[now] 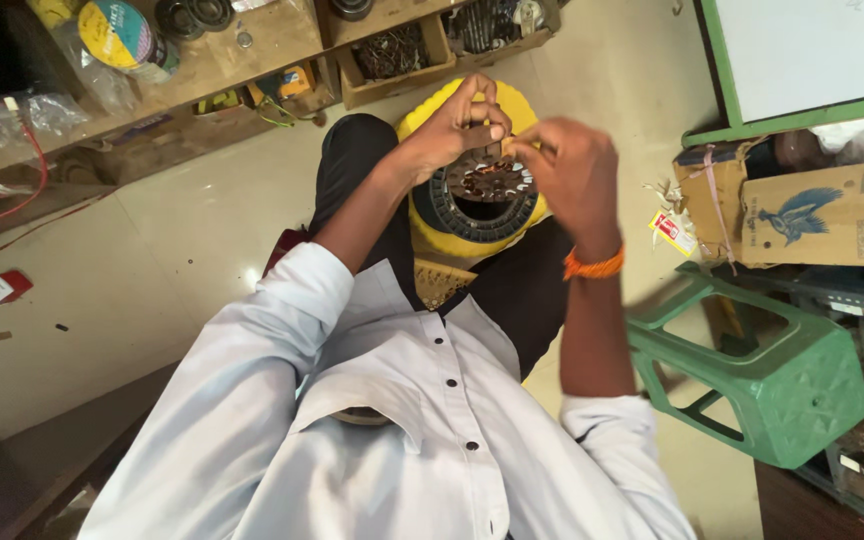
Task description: The person sits on a chair with an electric motor armature resting on a yellow cushion on their lap. They manipulate the copper windings and commutator area by hand, fitting and pressing small components into place, briefly reach to a workbench to pick up a screwdriver, and use it to work on the assembly before continuing hand adjustments.
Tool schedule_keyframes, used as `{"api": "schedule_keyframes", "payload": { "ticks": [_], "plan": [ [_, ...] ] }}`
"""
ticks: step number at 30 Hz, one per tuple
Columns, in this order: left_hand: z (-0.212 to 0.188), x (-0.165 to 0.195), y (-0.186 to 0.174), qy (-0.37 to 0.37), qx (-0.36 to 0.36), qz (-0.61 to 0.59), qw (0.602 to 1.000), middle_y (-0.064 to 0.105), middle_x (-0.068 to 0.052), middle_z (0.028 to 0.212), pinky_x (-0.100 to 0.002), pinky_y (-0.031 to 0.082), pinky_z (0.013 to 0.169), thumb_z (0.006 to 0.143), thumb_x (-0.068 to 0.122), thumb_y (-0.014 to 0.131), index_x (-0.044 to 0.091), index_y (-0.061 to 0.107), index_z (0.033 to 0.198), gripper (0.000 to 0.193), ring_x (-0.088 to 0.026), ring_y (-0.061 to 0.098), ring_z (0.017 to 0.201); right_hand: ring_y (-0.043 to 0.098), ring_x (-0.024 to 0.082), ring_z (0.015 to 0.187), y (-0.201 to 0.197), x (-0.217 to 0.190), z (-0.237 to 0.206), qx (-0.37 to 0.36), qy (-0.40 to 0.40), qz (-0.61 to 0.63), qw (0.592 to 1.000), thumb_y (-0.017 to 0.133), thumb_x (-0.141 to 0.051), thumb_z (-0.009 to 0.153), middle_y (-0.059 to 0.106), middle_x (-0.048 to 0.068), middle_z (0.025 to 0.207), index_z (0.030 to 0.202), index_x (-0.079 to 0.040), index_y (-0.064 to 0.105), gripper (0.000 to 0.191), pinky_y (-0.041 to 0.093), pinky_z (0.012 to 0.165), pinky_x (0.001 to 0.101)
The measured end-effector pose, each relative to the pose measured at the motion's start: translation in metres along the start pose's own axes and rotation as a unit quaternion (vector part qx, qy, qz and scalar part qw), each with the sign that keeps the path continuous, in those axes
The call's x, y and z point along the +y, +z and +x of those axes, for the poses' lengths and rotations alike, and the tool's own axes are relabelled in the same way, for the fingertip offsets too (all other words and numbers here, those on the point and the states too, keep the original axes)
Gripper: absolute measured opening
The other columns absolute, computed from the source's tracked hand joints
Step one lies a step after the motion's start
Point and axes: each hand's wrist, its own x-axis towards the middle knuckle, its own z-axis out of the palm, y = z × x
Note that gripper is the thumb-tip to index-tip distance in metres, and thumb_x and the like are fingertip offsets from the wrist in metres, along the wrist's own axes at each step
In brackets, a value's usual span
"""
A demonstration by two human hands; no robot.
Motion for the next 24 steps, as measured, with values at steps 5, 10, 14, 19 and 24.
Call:
{"api": "schedule_keyframes", "payload": {
  "ticks": [5, 10, 14, 19, 24],
  "plan": [
    [0.001, 0.006, 0.001, 0.028, -0.011, 0.047, 0.998, 0.067, -0.004, 0.102, -0.03, 0.052, 0.087, 0.106, 0.008, 0.064, 0.012, 0.037, 0.12, 0.031, -0.011, 0.062, 0.093, 0.04, 0.013, 0.057, 0.042, -0.018, -0.041, 0.125, 0.156, 0.076, 0.977, 0.083, -0.004, 0.088, 0.052, 0.006, 0.067, 0.094, -0.001, 0.076, 0.01, 0.033, 0.054, 0.0307],
    [-0.003, 0.008, 0.002, 0.028, 0.023, 0.103, 0.994, 0.07, -0.006, 0.1, -0.031, 0.053, 0.088, 0.104, 0.013, 0.068, 0.01, 0.048, 0.113, 0.022, -0.012, 0.062, 0.094, 0.041, 0.005, 0.062, 0.09, -0.009, -0.072, 0.235, 0.182, 0.117, 0.948, 0.08, -0.004, 0.093, 0.055, -0.001, 0.071, 0.095, 0.002, 0.072, 0.01, 0.034, 0.056, 0.0258],
    [-0.019, 0.01, 0.008, 0.109, 0.042, 0.21, 0.971, 0.067, -0.004, 0.113, -0.032, 0.052, 0.097, 0.097, 0.019, 0.08, 0.008, 0.058, 0.118, 0.032, -0.012, 0.063, 0.107, 0.041, 0.003, 0.063, 0.114, 0.004, -0.094, 0.246, 0.267, 0.218, 0.906, 0.078, -0.005, 0.094, 0.056, -0.004, 0.07, 0.095, 0.002, 0.074, 0.008, 0.032, 0.055, 0.0242],
    [-0.033, 0.006, 0.037, 0.118, 0.101, 0.333, 0.93, 0.068, -0.008, 0.115, -0.035, 0.051, 0.097, 0.078, 0.018, 0.088, 0.007, 0.06, 0.126, 0.056, -0.023, 0.064, 0.105, 0.042, 0.005, 0.062, 0.114, 0.012, -0.107, 0.207, 0.277, 0.215, 0.913, 0.078, -0.005, 0.093, 0.056, -0.002, 0.067, 0.095, 0.002, 0.076, 0.007, 0.032, 0.055, 0.0242],
    [-0.033, -0.009, 0.053, 0.078, 0.212, 0.375, 0.899, 0.071, -0.009, 0.113, -0.034, 0.055, 0.093, 0.083, 0.017, 0.085, 0.009, 0.064, 0.121, 0.044, -0.026, 0.071, 0.104, 0.065, 0.007, 0.078, 0.067, 0.017, -0.11, 0.149, 0.187, 0.152, 0.959, 0.072, 0.001, 0.092, 0.075, 0.005, 0.087, 0.096, 0.0, 0.076, 0.006, 0.051, 0.07, 0.0255]
  ]
}}
